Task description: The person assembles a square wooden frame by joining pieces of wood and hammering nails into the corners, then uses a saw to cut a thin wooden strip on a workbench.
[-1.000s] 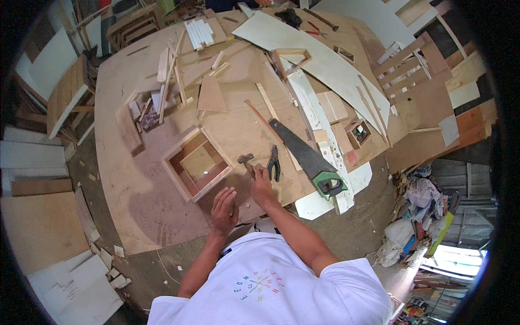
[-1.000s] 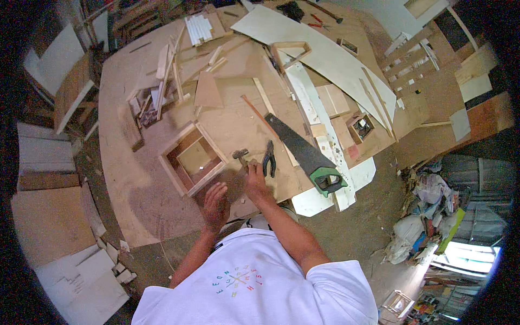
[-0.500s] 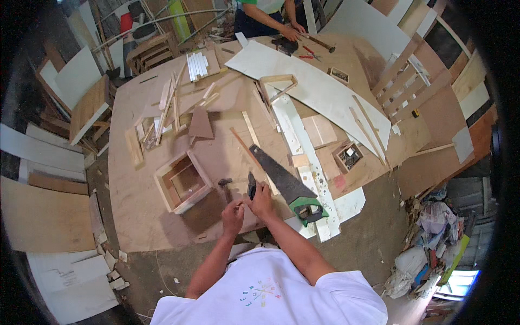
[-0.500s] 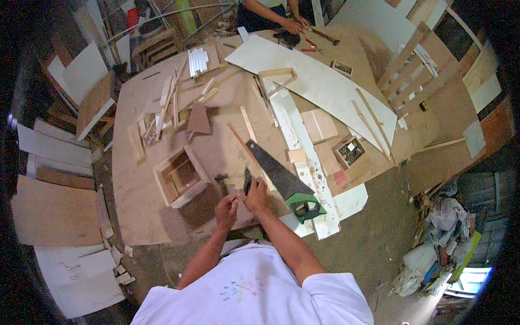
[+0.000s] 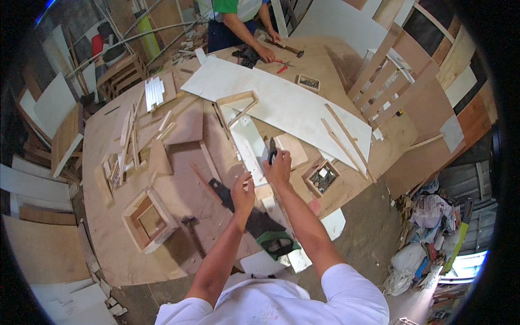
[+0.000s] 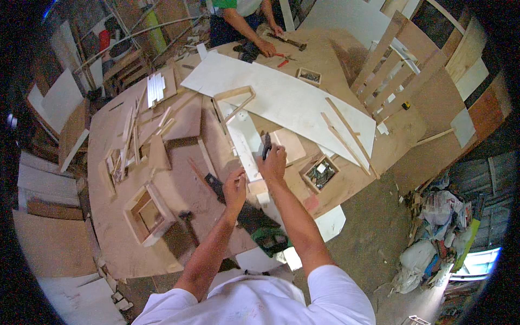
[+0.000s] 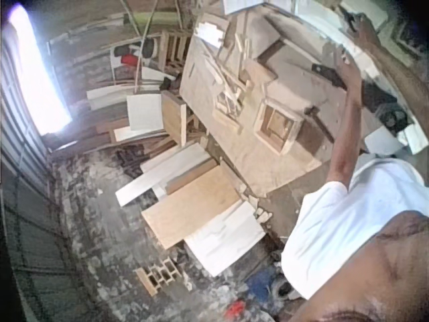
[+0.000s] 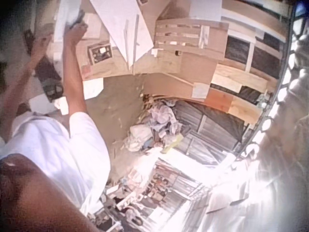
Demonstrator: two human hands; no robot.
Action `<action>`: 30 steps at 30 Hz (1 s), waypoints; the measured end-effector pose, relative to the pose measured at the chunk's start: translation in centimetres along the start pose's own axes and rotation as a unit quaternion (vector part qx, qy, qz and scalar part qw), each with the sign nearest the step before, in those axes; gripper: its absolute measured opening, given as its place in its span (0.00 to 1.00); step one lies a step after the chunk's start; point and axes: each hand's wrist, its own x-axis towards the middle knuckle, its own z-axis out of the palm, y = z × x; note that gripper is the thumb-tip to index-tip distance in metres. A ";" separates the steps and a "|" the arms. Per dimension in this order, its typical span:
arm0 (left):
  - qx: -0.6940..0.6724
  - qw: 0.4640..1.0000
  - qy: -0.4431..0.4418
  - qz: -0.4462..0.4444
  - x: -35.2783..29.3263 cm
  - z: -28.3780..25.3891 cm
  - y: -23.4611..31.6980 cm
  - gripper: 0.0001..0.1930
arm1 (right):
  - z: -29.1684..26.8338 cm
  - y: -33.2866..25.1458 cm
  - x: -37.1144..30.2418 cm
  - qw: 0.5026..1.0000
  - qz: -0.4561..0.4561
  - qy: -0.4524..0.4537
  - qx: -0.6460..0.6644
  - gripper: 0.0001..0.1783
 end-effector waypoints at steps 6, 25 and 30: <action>0.030 0.999 -0.015 -0.008 4.9 6.4 -2.5 0.13 | 3.7 4.7 10.7 0.997 -0.002 0.061 -0.037 0.35; 0.027 0.998 -0.045 0.022 3.2 1.6 -0.5 0.14 | 3.4 0.4 11.9 0.976 0.071 0.105 -0.175 0.38; 0.018 0.999 0.026 -0.022 -6.5 -10.7 1.2 0.12 | 1.7 -7.1 -3.7 0.979 -0.043 -0.123 0.155 0.22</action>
